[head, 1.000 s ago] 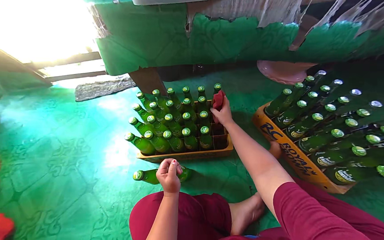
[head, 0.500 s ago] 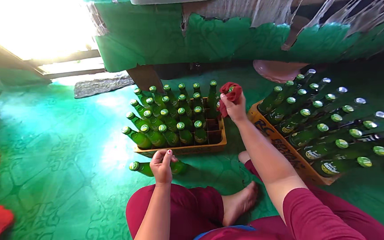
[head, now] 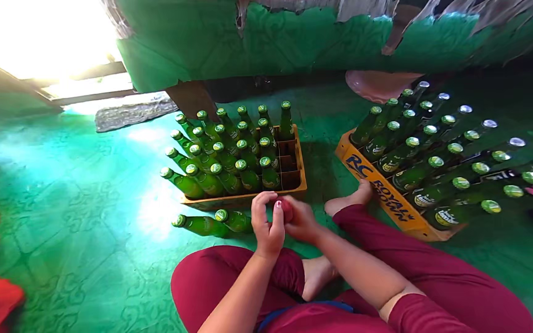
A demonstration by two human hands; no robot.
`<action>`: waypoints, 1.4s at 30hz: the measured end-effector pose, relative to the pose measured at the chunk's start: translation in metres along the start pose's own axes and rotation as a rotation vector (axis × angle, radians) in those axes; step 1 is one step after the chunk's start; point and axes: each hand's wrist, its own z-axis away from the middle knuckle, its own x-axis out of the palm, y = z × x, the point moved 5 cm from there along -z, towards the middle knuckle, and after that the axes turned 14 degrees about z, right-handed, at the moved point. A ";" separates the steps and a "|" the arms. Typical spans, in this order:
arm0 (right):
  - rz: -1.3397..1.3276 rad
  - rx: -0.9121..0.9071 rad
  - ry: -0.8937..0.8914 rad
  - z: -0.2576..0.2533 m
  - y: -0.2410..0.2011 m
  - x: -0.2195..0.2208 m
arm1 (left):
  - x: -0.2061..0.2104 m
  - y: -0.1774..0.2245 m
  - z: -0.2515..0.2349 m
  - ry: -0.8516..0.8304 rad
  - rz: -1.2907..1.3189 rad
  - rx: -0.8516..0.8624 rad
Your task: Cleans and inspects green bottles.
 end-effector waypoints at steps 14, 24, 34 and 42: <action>0.099 0.309 -0.294 0.094 0.096 0.064 | -0.016 -0.037 0.016 0.251 0.621 -0.517; -0.940 0.780 0.000 0.072 0.073 0.029 | 0.003 0.038 -0.019 -0.260 0.848 -0.072; -0.606 0.817 0.099 0.051 0.074 0.002 | 0.018 0.044 -0.032 -0.265 0.676 0.081; -0.505 0.805 0.277 0.052 0.098 -0.025 | 0.029 0.038 -0.085 -0.103 0.558 0.108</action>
